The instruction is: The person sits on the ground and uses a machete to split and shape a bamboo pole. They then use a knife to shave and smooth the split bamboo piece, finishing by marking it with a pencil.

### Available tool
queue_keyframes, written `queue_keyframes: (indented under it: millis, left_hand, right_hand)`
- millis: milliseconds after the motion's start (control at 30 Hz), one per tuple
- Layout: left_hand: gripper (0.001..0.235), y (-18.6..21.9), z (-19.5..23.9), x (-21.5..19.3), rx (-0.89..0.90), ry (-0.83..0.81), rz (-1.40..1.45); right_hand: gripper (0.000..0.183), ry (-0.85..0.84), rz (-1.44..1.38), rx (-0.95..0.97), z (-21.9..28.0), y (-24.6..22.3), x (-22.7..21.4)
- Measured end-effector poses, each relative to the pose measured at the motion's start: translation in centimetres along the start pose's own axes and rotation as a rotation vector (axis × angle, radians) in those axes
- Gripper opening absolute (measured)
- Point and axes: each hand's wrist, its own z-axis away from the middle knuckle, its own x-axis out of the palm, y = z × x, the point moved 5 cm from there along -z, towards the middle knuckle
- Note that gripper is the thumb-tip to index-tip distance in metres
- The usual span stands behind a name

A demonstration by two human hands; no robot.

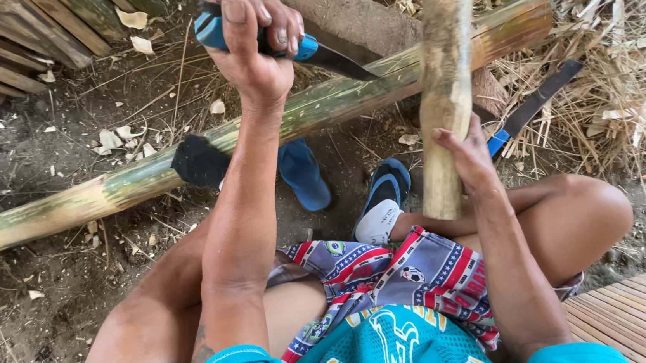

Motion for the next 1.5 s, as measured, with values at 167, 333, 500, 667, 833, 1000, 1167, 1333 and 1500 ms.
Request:
queue_keyframes:
  millis: [167,333,500,667,833,1000,1167,1333,1500]
  left_hand:
    - [0.035,0.2,0.4,-1.3,0.021,0.013,-0.048]
    - [0.038,2.2,0.4,-2.3,0.061,-0.040,-0.076]
    - [0.039,1.6,0.5,-1.0,-0.062,0.029,-0.141]
    - [0.031,1.9,-0.8,-0.2,-0.294,-0.355,-0.476]
    - [0.035,2.9,-3.6,-11.8,-0.363,-0.058,-0.391]
    - [0.034,6.8,-2.0,-21.1,-0.218,0.234,-0.124]
    - [0.032,4.3,-2.3,-18.2,-0.290,0.121,-0.473]
    - [0.015,2.4,-2.5,-11.2,-0.241,0.078,-0.852]
    - [0.017,7.6,-2.4,-13.3,-0.139,0.150,-0.628]
  right_hand:
    - [0.086,0.073,-0.050,-0.096,1.3,-3.7,-3.1]
    - [0.079,0.143,-0.133,-0.249,1.2,-6.2,-5.3]
    - [0.089,-0.169,0.086,-0.075,-0.4,2.6,11.5]
    - [0.099,-0.383,0.055,0.167,-0.4,4.7,17.2]
    - [0.088,-0.279,-0.070,-0.080,-2.3,0.0,9.6]
    - [0.087,0.079,-0.314,-0.113,-4.4,-5.5,3.8]
    - [0.085,-0.256,-0.089,0.070,-2.8,2.4,20.3]
    - [0.084,-0.387,-0.009,0.094,-1.0,2.7,26.4]
    - [0.086,-0.287,-0.034,0.126,1.7,3.1,17.8]
